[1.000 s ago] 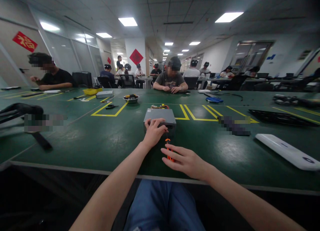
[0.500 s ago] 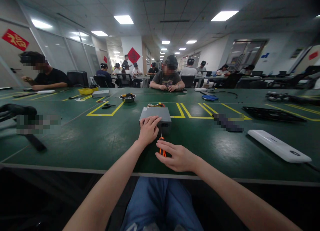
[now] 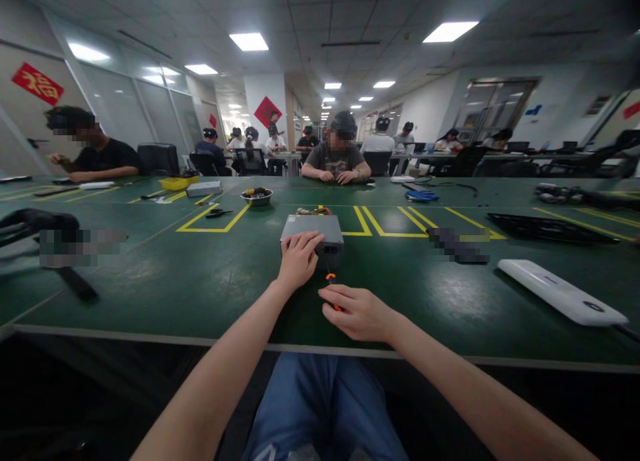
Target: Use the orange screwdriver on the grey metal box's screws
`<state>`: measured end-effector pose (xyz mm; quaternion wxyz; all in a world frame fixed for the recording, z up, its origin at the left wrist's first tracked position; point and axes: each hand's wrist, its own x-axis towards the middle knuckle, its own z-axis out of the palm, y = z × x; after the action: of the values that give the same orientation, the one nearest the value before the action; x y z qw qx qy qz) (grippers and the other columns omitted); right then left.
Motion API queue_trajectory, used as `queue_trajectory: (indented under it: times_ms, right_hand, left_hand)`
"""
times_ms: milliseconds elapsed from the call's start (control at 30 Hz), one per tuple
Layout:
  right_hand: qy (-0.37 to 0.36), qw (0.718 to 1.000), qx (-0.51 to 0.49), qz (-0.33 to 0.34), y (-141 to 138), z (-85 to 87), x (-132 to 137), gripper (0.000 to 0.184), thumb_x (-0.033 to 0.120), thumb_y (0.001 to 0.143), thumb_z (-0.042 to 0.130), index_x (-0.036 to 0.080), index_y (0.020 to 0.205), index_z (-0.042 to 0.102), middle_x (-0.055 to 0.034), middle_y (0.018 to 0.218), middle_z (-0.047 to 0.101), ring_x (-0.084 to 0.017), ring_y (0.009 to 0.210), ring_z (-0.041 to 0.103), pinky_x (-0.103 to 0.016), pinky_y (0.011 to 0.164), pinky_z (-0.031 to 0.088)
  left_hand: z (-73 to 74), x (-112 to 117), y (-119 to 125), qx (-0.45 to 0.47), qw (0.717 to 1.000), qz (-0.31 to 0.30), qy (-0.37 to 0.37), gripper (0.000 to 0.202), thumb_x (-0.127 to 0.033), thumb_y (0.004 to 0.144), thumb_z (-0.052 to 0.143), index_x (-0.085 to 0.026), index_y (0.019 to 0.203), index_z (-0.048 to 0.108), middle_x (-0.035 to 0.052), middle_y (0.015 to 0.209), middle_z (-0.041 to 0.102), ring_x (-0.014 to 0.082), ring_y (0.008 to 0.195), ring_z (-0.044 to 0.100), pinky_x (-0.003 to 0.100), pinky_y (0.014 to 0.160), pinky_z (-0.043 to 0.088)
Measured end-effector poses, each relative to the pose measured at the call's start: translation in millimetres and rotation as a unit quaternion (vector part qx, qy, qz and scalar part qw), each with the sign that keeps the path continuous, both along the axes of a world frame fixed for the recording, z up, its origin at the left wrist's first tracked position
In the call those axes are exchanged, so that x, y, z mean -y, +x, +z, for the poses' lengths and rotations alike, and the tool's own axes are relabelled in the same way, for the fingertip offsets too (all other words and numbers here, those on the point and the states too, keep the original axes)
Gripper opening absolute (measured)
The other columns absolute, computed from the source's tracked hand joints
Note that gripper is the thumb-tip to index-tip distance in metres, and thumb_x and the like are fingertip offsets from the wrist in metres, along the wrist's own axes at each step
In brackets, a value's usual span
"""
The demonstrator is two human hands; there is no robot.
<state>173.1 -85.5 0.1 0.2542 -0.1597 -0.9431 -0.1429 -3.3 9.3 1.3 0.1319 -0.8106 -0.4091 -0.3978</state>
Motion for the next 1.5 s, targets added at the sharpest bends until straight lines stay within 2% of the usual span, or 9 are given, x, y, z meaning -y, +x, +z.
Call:
queue_trajectory:
  times_ms: [167,300,400,533,700,833,1067,1333,1500]
  right_hand:
    - [-0.034,0.999,0.007,-0.007,-5,9.0,4,0.026,0.022,0.084,0.047,0.013,0.108,0.053,-0.0212,0.127,0.048,-0.028,0.123,0.042,-0.042,0.091,0.048]
    - [-0.037,0.999,0.010,-0.021,-6,8.2,5,0.030,0.024,0.085,0.048,0.010,0.112,0.051,-0.0224,0.130,0.046,-0.029,0.131,0.031,-0.045,0.097,0.042]
    - [-0.014,0.999,0.005,-0.031,-5,4.7,3,0.031,0.031,0.087,0.050,0.016,0.114,0.053,-0.0167,0.124,0.054,-0.027,0.122,0.044,-0.043,0.094,0.045]
    - [-0.028,0.999,-0.011,-0.033,-3,1.3,1,0.030,0.036,0.086,0.052,0.020,0.112,0.055,-0.0124,0.113,0.061,-0.021,0.093,0.060,-0.037,0.080,0.051]
    - [-0.055,0.996,-0.055,-0.032,-3,-0.5,2,0.038,0.041,0.083,0.055,0.013,0.108,0.055,-0.0182,0.108,0.059,-0.026,0.097,0.060,-0.036,0.074,0.053]
    - [-0.065,0.996,-0.056,-0.027,-3,0.5,4,0.032,0.036,0.085,0.051,0.016,0.110,0.054,-0.0159,0.112,0.057,-0.023,0.099,0.059,-0.034,0.076,0.052]
    - [-0.072,0.996,-0.045,-0.026,-2,-0.5,3,0.032,0.040,0.083,0.056,0.021,0.109,0.056,-0.0137,0.112,0.057,-0.021,0.089,0.063,-0.032,0.075,0.051]
    - [-0.077,0.992,-0.095,-0.009,2,-3.3,3,0.038,0.028,0.084,0.050,0.013,0.118,0.041,-0.0224,0.122,0.051,-0.025,0.103,0.059,-0.035,0.077,0.052]
    - [-0.021,0.997,-0.051,-0.056,1,0.2,3,0.038,0.036,0.086,0.051,0.019,0.119,0.047,-0.0173,0.117,0.052,-0.017,0.076,0.061,-0.030,0.066,0.051]
  left_hand:
    - [0.7,0,0,0.001,1.000,-0.001,0.001,0.041,-0.014,0.083,0.043,-0.030,0.120,0.052,0.0006,0.125,0.056,0.0195,0.115,0.045,0.040,0.097,0.025]
    - [-0.1,-1,0,0.003,1.000,-0.004,-0.003,0.042,-0.014,0.082,0.044,-0.030,0.121,0.052,0.0009,0.125,0.055,0.0202,0.115,0.045,0.041,0.097,0.024]
    - [-0.4,-1,0,0.009,1.000,-0.004,-0.003,0.042,-0.014,0.082,0.044,-0.030,0.120,0.052,0.0010,0.125,0.055,0.0203,0.115,0.045,0.040,0.097,0.025]
    - [0.8,1,0,0.007,1.000,-0.007,0.000,0.041,-0.015,0.083,0.044,-0.030,0.120,0.052,0.0004,0.125,0.055,0.0197,0.114,0.045,0.040,0.097,0.025]
    - [0.8,1,0,0.004,1.000,-0.003,0.000,0.042,-0.015,0.082,0.045,-0.030,0.120,0.051,0.0006,0.125,0.055,0.0200,0.115,0.045,0.040,0.097,0.025]
    - [-0.1,0,1,0.006,1.000,-0.003,-0.003,0.042,-0.015,0.082,0.045,-0.030,0.121,0.051,0.0012,0.124,0.055,0.0204,0.115,0.045,0.041,0.097,0.025]
    - [0.2,0,1,0.012,1.000,-0.005,-0.004,0.041,-0.016,0.082,0.045,-0.030,0.121,0.051,0.0020,0.124,0.056,0.0211,0.114,0.045,0.042,0.097,0.025]
    - [0.4,0,1,0.008,1.000,-0.004,-0.001,0.040,-0.016,0.083,0.044,-0.029,0.120,0.052,0.0013,0.124,0.056,0.0202,0.114,0.045,0.040,0.096,0.025]
    - [0.8,0,1,0.005,1.000,-0.001,0.001,0.037,-0.018,0.085,0.044,-0.029,0.119,0.052,0.0016,0.125,0.055,0.0201,0.114,0.045,0.040,0.096,0.025]
